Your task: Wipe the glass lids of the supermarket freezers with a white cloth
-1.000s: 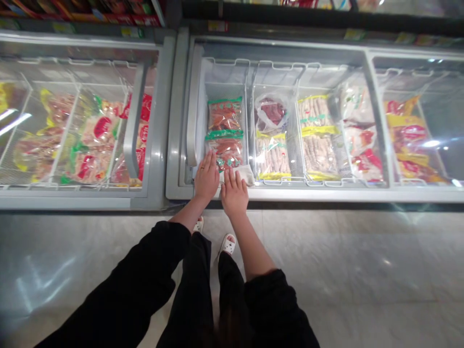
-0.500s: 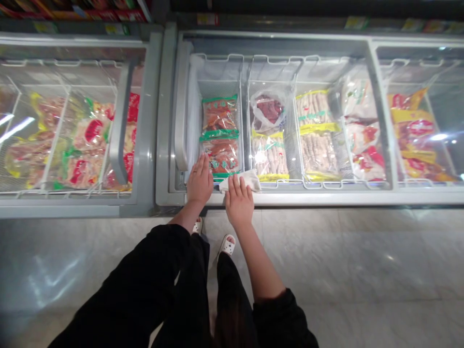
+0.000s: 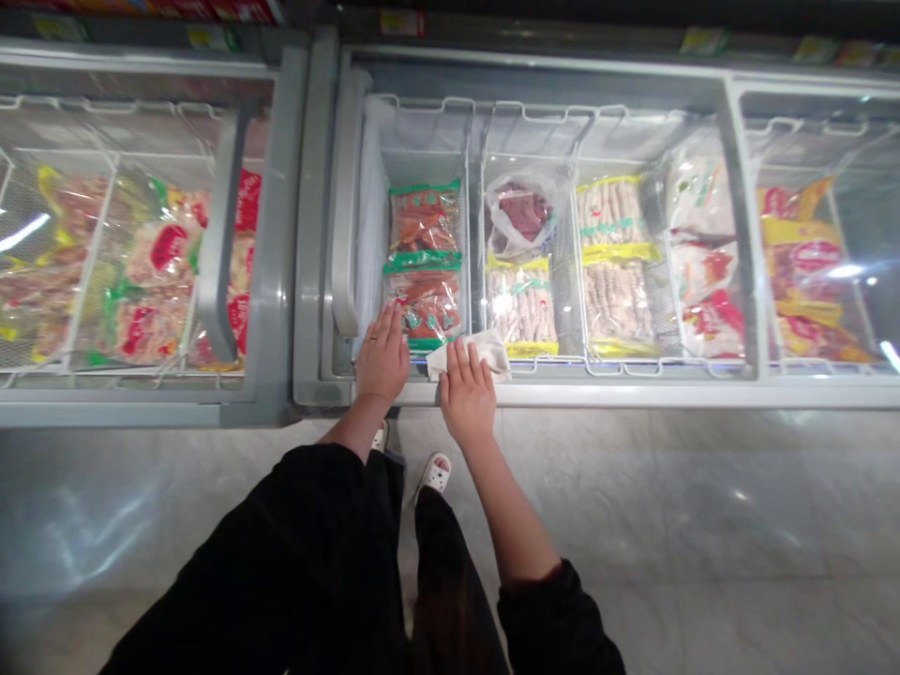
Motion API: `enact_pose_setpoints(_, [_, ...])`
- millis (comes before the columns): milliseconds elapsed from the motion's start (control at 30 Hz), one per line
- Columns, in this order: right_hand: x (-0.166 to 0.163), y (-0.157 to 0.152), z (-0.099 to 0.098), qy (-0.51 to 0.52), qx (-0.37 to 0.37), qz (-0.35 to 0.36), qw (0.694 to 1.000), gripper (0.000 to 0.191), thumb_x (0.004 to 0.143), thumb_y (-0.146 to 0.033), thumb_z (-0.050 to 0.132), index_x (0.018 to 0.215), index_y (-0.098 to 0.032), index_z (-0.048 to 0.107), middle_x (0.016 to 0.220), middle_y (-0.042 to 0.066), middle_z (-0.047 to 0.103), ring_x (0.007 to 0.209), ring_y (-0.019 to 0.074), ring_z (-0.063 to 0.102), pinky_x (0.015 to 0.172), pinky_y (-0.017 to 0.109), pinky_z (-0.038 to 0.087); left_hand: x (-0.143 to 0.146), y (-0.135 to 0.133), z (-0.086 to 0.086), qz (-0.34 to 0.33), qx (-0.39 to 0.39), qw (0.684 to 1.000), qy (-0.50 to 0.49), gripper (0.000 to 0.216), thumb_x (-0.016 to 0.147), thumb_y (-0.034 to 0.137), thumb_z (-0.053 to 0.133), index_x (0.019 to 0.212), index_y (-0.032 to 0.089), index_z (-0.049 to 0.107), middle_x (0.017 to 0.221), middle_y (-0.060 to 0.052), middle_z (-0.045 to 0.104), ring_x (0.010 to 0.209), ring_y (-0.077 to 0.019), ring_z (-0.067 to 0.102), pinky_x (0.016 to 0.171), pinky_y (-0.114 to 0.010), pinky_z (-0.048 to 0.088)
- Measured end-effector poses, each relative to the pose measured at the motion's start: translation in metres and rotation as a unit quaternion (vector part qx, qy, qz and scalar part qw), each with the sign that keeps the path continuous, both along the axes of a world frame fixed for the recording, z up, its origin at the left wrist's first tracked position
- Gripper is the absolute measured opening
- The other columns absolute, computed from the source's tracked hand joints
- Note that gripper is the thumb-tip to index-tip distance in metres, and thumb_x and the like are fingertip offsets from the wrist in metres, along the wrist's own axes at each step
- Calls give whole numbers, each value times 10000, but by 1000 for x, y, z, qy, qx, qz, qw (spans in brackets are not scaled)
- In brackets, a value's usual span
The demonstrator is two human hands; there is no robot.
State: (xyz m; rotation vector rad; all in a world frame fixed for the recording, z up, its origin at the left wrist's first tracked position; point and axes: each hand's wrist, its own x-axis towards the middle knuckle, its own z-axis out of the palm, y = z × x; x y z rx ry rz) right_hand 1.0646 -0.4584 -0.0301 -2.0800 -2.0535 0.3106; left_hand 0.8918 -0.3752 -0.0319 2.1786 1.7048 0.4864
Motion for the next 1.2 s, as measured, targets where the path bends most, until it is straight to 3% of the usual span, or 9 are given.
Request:
enact_pose_setpoints(100, [-10,3,3,1,0,27,1000,586,1132,-350,334,1683,-165,413,1734,100,420,1625,313,373,1304,564,342,0,0,2,2,4,1000,7,629,1050,164,389,1677,134,363,1722,-151,437,1636,-240,354,1354,-501,317])
enact_pose_setpoints(233, [-5,47,7,12,-3,97,995,583,1128,-331,337,1694,-207,396,1743,58,411,1636,274,353,1328,534,313,1,0,3,4,10,1000,16,613,1055,166,388,1666,122,390,1728,-159,422,1636,-254,356,1349,-509,326])
enact_pose_setpoints(333, [12,69,6,15,6,89,996,590,1135,-353,318,1707,-216,363,1754,51,396,1647,264,329,1337,532,302,0,0,3,3,16,1000,23,604,1057,165,389,1657,106,402,1734,-164,406,1635,-266,359,1346,-520,328])
enact_pose_setpoints(467, [26,41,0,10,28,11,1000,594,1143,-366,298,1709,-195,355,1757,82,383,1650,300,322,1321,577,318,-1,0,2,-1,23,999,31,590,1060,159,384,1646,94,417,1724,-169,425,1625,-264,379,1346,-510,331])
enact_pose_setpoints(600, [12,2,-2,3,25,16,1000,578,1142,-367,330,1681,-179,416,1727,97,433,1624,312,379,1306,566,348,-1,-1,1,-2,36,999,33,590,1067,165,387,1655,112,406,1725,-159,427,1623,-258,384,1346,-507,329])
enact_pose_setpoints(733, [2,20,2,2,15,61,998,560,1135,-338,348,1664,-183,449,1725,57,439,1621,297,385,1317,536,338,-1,-1,-1,-1,41,998,38,596,1062,164,391,1656,119,404,1724,-157,431,1623,-254,384,1346,-507,325])
enact_pose_setpoints(900, [25,55,4,12,11,71,997,574,1132,-326,337,1693,-219,391,1754,35,393,1642,254,344,1336,514,314,-2,0,-1,-3,37,999,35,602,1060,166,387,1659,115,405,1723,-154,432,1623,-259,384,1348,-508,320])
enact_pose_setpoints(1067, [38,13,-2,8,21,-28,999,580,1133,-332,332,1694,-192,391,1741,79,416,1634,289,359,1315,542,340,-1,-3,0,-30,41,998,29,634,1068,180,389,1698,123,344,1733,-158,407,1635,-266,357,1345,-520,319])
enact_pose_setpoints(1200, [19,-7,0,15,10,-1,1000,571,1136,-330,326,1690,-215,402,1727,58,441,1638,275,351,1318,536,339,2,-5,1,-103,55,992,37,633,1071,182,399,1700,140,351,1728,-136,421,1632,-245,363,1358,-499,291])
